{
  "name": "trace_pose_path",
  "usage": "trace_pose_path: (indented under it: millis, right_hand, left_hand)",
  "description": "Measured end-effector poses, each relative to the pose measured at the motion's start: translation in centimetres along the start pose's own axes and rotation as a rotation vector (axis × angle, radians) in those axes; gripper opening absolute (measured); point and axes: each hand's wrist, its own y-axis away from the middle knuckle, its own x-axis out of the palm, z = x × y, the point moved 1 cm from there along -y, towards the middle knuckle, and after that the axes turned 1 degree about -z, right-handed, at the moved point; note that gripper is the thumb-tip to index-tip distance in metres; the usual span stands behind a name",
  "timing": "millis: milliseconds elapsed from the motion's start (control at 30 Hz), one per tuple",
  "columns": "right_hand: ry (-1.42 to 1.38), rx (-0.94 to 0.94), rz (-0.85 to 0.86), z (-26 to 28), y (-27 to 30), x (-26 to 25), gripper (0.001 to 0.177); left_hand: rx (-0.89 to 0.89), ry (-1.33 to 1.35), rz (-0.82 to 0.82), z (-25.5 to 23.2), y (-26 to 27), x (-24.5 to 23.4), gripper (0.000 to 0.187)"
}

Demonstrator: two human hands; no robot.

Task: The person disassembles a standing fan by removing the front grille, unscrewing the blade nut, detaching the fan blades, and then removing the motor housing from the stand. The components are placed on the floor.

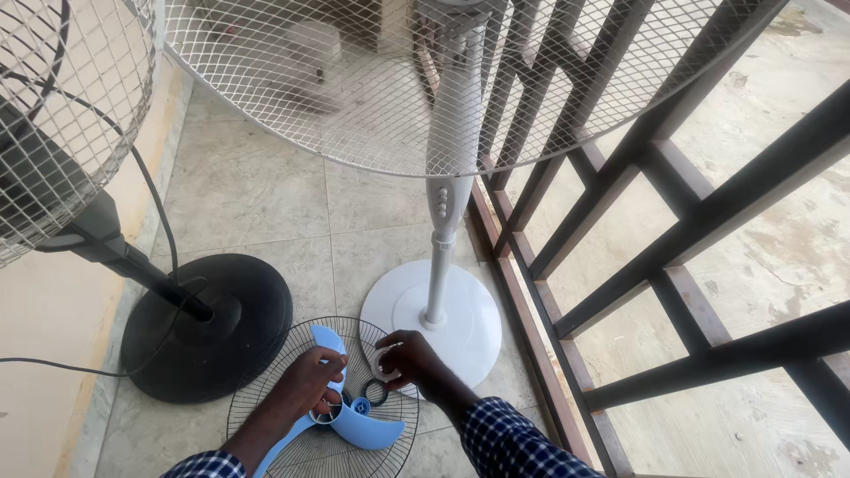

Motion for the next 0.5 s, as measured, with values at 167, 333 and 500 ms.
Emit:
trace_pose_path:
  millis: [167, 333, 500]
  right_hand:
    - [-0.14, 0.043, -0.077, -4.8, -1.0, 0.4, 0.039]
    - [-0.22, 0.159, -0.082, -8.5, -2.1, 1.7, 0.04]
    - [-0.204, 0.177, -0.088, -10.6, -4.1, 3.3, 0.045]
  left_hand:
    - [-0.077, -0.037, -0.015, 5.6, -2.7, 0.8, 0.06]
    - [-0.14, -0.087, -0.009, 7.1, -2.6, 0.0, 0.069]
    - [-0.08, -0.02, -0.06, 7.1, -2.7, 0.0, 0.075]
